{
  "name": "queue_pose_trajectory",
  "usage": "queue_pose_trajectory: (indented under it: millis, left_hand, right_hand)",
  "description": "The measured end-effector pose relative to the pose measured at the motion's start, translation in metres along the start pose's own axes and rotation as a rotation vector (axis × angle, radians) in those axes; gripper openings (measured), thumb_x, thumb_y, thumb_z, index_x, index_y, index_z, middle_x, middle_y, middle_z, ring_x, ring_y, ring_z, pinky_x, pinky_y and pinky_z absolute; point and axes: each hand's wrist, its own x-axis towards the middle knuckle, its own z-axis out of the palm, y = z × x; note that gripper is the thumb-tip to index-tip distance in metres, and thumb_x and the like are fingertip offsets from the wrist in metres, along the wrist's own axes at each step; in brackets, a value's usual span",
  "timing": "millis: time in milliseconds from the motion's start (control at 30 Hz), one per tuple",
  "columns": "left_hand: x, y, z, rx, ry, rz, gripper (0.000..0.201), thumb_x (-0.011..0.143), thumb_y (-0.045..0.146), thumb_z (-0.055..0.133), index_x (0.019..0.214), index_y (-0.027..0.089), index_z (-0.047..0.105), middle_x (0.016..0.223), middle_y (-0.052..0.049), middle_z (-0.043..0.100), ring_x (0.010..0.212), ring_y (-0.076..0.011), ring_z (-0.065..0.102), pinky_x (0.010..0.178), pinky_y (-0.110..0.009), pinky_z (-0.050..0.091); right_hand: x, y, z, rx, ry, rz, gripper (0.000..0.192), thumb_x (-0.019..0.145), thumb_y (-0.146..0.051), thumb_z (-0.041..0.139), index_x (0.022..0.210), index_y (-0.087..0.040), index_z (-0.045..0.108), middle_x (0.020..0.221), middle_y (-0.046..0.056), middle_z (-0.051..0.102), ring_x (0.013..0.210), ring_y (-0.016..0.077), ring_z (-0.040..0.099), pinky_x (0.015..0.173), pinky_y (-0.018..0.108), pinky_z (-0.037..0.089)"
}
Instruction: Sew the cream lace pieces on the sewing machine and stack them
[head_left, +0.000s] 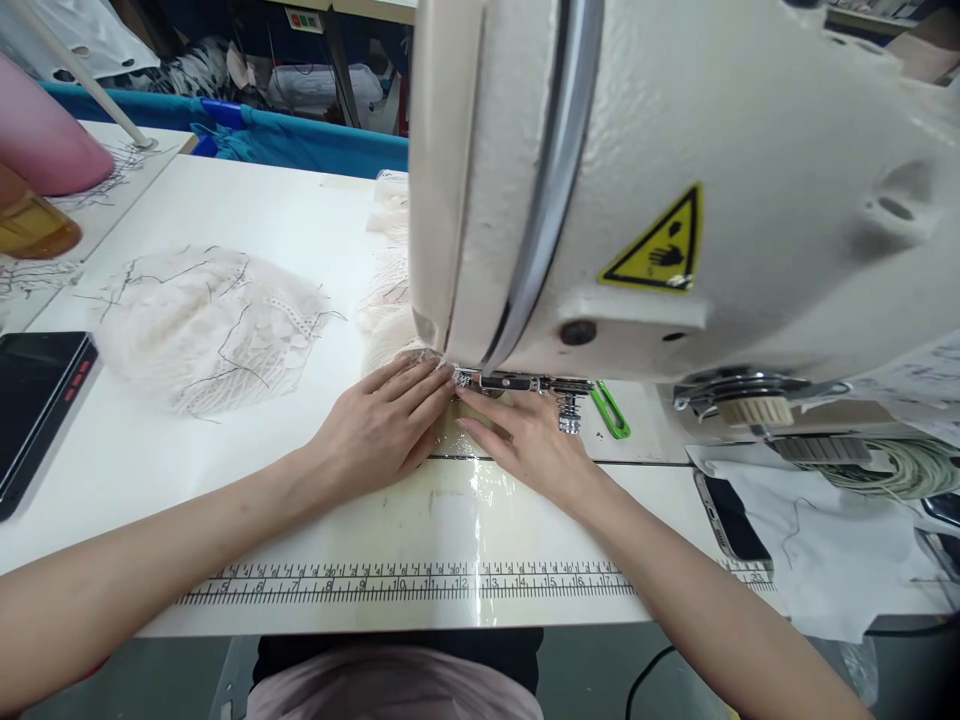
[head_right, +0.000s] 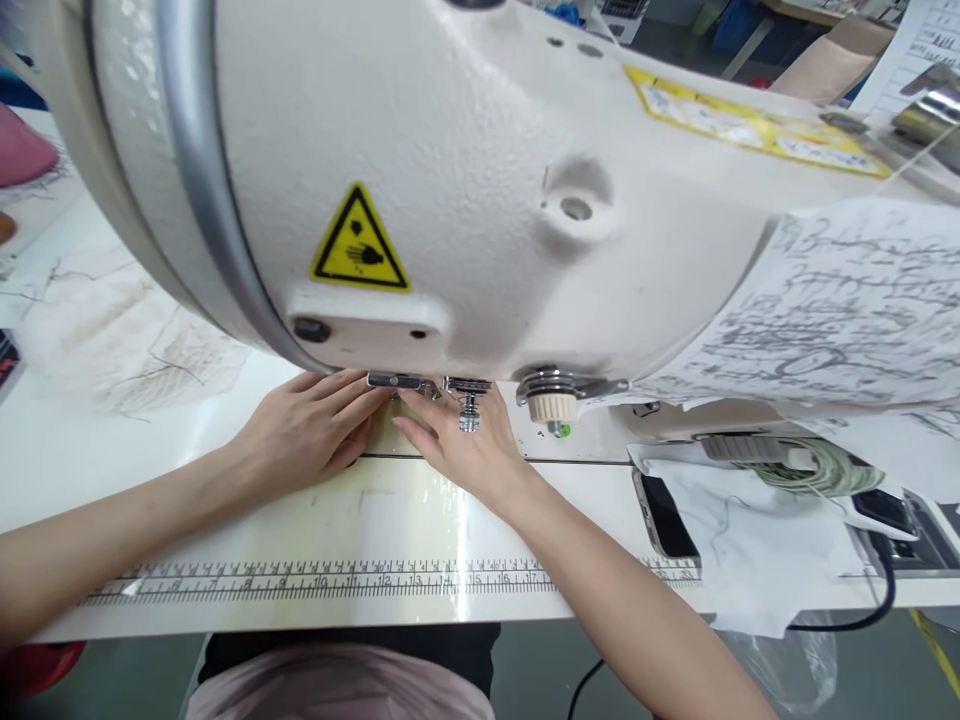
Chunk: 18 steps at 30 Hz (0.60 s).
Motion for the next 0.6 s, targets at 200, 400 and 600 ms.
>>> queue_pose_trajectory:
  millis: [200,400,600]
  left_hand:
    - [-0.0003,0.0002,0.0008,0.002,-0.004,-0.01,0.041,0.095,0.024,0.04,0.125,0.004,0.06,0.13,-0.013,0.062,0.121,-0.0276,0.059,0.106,-0.043,0.047]
    - [0.0013,0.002,-0.0005,-0.02,-0.017,-0.047,0.042,0.093,0.024,0.043,0.126,0.004,0.059,0.127,-0.015,0.064,0.122,-0.0284,0.059,0.107,-0.043,0.046]
    - [0.0006,0.0013,0.0008,-0.045,-0.024,-0.079,0.044,0.091,0.024,0.046,0.129,0.005,0.058,0.129,-0.016,0.063,0.124,-0.0292,0.057,0.107,-0.045,0.044]
  right_hand:
    - [-0.002,-0.0018,0.0008,-0.027,-0.067,0.022,0.043,0.099,-0.05,0.039,0.133,-0.031,0.057,0.087,0.005,0.067,0.085,0.0203,0.063,0.088,0.04,0.046]
    - [-0.0015,-0.0062,-0.0017,-0.119,-0.03,-0.002,0.043,0.098,-0.05,0.04,0.134,-0.032,0.056,0.094,0.006,0.068,0.089,0.0226,0.062,0.089,0.041,0.045]
    - [0.0008,-0.003,-0.0012,-0.115,0.023,-0.024,0.038,0.097,-0.049,0.044,0.126,-0.031,0.062,0.103,0.005,0.07,0.092,0.0214,0.063,0.091,0.039,0.043]
